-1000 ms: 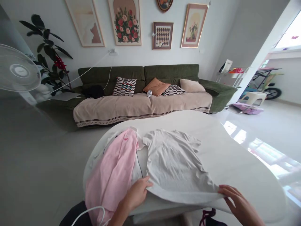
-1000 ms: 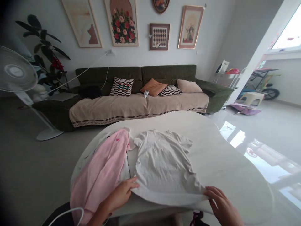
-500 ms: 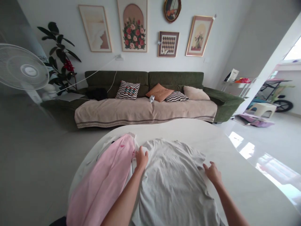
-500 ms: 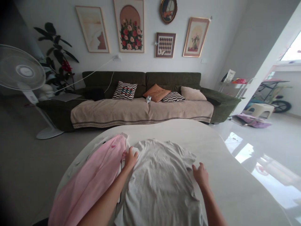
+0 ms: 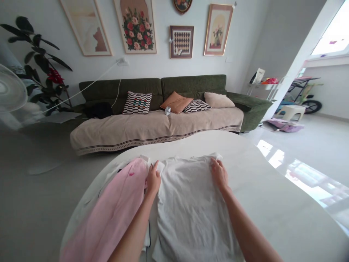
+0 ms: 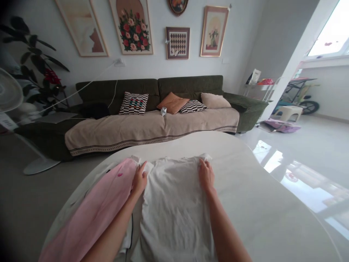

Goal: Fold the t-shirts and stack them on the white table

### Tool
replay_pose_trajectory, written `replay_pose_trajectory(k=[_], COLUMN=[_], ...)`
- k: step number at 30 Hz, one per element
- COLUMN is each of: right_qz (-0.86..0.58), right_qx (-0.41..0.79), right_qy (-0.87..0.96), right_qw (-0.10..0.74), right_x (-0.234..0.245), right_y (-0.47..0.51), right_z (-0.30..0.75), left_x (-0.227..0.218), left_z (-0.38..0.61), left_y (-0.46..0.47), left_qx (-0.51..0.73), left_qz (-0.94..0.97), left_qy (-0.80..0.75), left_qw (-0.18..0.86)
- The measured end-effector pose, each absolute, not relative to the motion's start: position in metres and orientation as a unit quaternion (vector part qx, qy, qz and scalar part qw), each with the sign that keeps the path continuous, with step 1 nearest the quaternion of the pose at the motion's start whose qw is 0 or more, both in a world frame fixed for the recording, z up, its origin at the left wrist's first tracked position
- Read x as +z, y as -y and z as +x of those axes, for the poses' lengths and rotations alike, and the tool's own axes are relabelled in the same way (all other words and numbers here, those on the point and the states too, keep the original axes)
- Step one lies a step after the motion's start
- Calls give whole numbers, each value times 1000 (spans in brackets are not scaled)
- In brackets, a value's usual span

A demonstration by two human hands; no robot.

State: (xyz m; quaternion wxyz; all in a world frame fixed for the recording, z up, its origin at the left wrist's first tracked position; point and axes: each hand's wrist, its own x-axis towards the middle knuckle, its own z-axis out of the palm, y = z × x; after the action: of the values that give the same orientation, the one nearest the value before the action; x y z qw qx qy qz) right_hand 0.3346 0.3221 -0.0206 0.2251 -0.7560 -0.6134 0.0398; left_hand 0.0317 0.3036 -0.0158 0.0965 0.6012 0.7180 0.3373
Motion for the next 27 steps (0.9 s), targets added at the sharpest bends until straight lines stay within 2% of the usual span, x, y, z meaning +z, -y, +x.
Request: replay_pose_trajectory(k=[3,6,11,16,23,27], right_qz=[-758,-779,-829,-799,-792,-804], right_qx=[43,20,1,11,51,46], right_qy=[623,615,558,600,607,592], right_qw=[190,117,46,22,22,30], right_x=[-27,-44,-73,-75,-61,-72], right_y=[-308,-265,-186,-154,-165,-146], right_z=[328,339,387,407,392,429], left_x=[-16,-25,-44,-55,-51,-49], left_z=[35,49,87,108,106,105], left_y=[-299,-276,-208,-156,-142,-141], left_qx=[287,270,213,122,105,100], left_qz=[603,622,740,779,793,799], left_qy=[-742,-735,-636,-605,-589,-585], left_qw=[63,21,51,115,113,97])
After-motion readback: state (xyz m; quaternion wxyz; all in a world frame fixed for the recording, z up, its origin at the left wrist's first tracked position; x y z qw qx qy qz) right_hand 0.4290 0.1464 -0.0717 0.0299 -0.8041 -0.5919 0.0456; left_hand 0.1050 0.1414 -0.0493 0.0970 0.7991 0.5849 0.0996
